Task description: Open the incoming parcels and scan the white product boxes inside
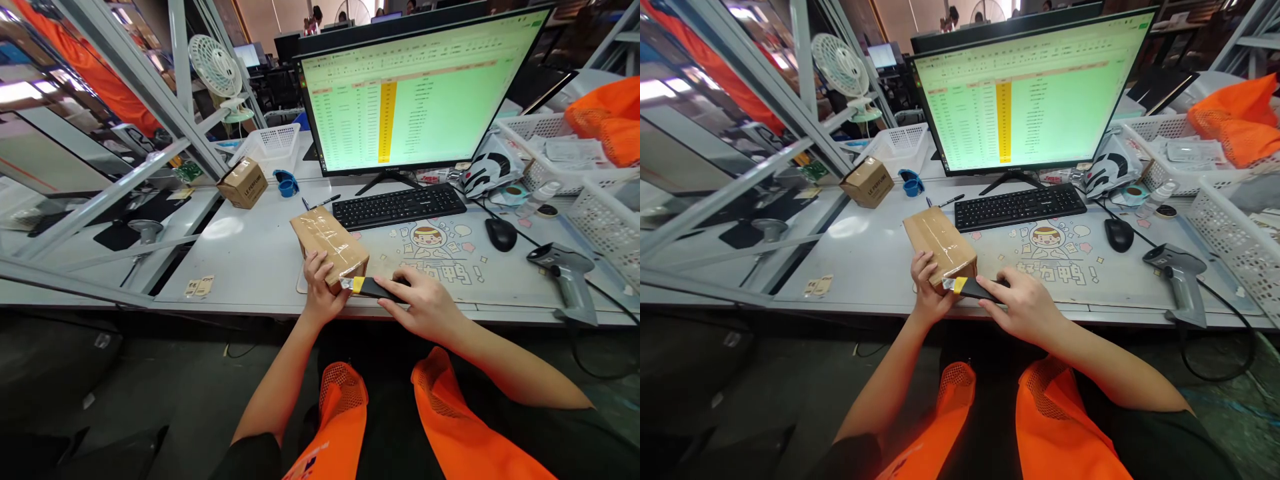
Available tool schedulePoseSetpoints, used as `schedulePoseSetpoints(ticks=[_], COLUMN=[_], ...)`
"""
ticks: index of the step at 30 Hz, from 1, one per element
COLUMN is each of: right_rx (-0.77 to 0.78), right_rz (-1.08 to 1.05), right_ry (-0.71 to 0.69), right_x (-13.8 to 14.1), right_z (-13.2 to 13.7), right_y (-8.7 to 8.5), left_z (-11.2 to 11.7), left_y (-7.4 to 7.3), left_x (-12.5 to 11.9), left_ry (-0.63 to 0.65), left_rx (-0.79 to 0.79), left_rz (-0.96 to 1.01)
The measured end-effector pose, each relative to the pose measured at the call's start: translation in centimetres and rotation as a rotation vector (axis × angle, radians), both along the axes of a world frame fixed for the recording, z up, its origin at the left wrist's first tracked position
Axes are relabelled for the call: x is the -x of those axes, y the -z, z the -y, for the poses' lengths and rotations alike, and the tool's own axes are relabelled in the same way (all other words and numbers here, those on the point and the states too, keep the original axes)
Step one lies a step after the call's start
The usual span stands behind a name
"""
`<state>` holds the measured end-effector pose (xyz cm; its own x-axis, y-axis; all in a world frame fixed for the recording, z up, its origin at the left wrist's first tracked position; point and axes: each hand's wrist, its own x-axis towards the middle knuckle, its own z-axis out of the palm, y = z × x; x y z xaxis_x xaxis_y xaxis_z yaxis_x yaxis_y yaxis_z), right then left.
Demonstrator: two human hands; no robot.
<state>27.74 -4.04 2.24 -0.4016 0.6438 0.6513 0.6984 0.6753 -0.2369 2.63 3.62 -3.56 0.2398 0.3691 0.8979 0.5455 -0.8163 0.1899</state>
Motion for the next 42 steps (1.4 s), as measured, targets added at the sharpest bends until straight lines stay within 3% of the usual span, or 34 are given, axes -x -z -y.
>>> schedulePoseSetpoints(ticks=[7, 14, 17, 21, 23, 26, 29, 31, 34, 38, 40, 42], right_rx=[0.020, 0.000, -0.005, -0.021, 0.016, 0.061, 0.062, 0.072, 0.089, 0.078, 0.103, 0.132], right_rz=[0.038, 0.130, 0.162, 0.096, -0.014, -0.142, -0.207, -0.247, -0.295, -0.264, -0.175, -0.063], right_ry=[0.051, 0.111, 0.154, 0.629, 0.754, 0.680, 0.552, 0.479, 0.401, 0.237, 0.136, 0.050], right_x=[0.6, 1.2, -1.7, -9.2, -12.6, -14.7, -13.9, -12.6, -10.8, -8.3, -6.7, -4.9], right_z=[0.7, 1.3, -0.5, -3.6, -3.8, -2.4, -0.3, 0.8, 2.0, 3.2, 3.2, 2.6], right_y=[0.3, -0.8, -0.7, 0.9, 2.2, 4.3, 5.6, 5.7, 4.4, 0.2, -2.3, -4.5], left_z=[-0.1, 0.1, 0.6, 2.2, 2.2, -0.8, -6.5, -9.3, -8.9, -2.3, 0.5, 1.8], left_y=[0.1, -0.4, -0.4, -0.9, -1.9, -4.0, -5.9, -6.6, -6.7, -6.0, -5.3, -4.1], left_x=[-0.1, -0.1, -0.1, 0.8, 2.3, 5.9, 9.2, 10.2, 9.1, 5.6, 4.3, 3.5], left_ry=[0.004, -0.037, -0.085, -0.121, -0.064, -0.014, -0.123, -0.082, -0.128, -0.336, -0.284, -0.151], left_rx=[0.005, -0.024, -0.031, -0.067, -0.006, 0.130, 0.250, 0.364, 0.431, 0.433, 0.404, 0.360], left_rz=[-0.012, -0.009, -0.040, -0.062, -0.132, -0.196, -0.154, -0.176, -0.182, -0.271, -0.246, -0.152])
